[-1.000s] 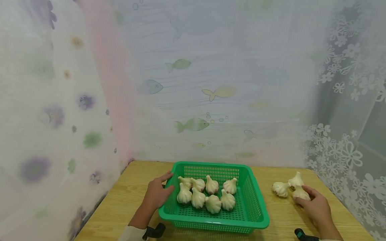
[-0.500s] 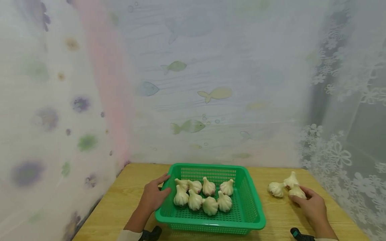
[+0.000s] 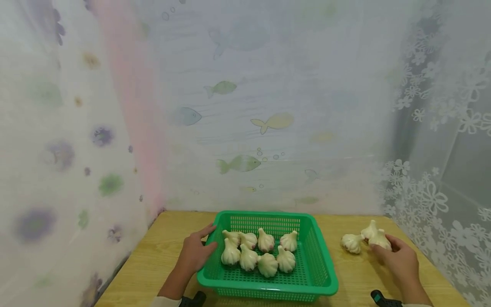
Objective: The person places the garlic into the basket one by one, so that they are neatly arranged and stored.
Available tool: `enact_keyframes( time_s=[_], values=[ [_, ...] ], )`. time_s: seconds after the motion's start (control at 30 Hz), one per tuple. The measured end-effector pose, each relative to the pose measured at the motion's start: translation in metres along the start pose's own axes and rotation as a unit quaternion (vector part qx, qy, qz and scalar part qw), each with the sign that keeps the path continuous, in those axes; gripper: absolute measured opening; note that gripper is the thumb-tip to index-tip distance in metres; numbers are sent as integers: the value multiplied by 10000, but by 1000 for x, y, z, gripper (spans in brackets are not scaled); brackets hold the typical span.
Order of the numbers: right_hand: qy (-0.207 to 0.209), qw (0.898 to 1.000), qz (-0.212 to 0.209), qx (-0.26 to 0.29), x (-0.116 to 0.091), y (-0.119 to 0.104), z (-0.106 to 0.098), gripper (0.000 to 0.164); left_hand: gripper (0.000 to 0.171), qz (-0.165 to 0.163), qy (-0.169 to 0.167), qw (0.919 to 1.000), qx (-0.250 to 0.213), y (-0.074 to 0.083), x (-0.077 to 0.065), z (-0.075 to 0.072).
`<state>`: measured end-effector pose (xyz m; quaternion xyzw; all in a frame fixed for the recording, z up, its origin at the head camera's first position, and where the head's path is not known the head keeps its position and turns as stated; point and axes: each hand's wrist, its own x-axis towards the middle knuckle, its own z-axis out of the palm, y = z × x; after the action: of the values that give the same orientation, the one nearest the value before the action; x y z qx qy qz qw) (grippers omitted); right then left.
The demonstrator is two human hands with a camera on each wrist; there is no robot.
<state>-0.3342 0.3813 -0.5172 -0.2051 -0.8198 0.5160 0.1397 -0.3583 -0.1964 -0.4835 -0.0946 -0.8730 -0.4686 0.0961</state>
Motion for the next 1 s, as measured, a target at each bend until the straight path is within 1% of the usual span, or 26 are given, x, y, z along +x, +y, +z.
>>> enact_keyframes(
  time_s=[0.13,0.27,0.47,0.57,0.77,0.87,1.0],
  values=[
    [-39,10000,-75,52,-3,-7,-1,98,54,-6,8,10000,-12,-2,-1,1],
    [-23,9998,-168,-52,-4,-14,-1,101,54,-1,-15,10000,11,-1,-2,0],
    [-13,9997,-246,-69,-7,-21,1,103,54,-41,-64,10000,46,1,-3,0],
    [-56,9991,-393,-135,-8,-28,0,104,54,-56,-21,10000,74,2,-3,0],
    [-111,9952,-830,-509,-16,-48,0,100,54,8,-40,10000,46,2,-1,-1],
    [-150,9905,-1192,-676,-19,-57,2,98,54,4,-62,10000,18,1,-1,-1],
    [-154,9825,-1713,-710,-21,-67,7,91,54,24,-33,10000,47,0,-1,0]
  ],
)
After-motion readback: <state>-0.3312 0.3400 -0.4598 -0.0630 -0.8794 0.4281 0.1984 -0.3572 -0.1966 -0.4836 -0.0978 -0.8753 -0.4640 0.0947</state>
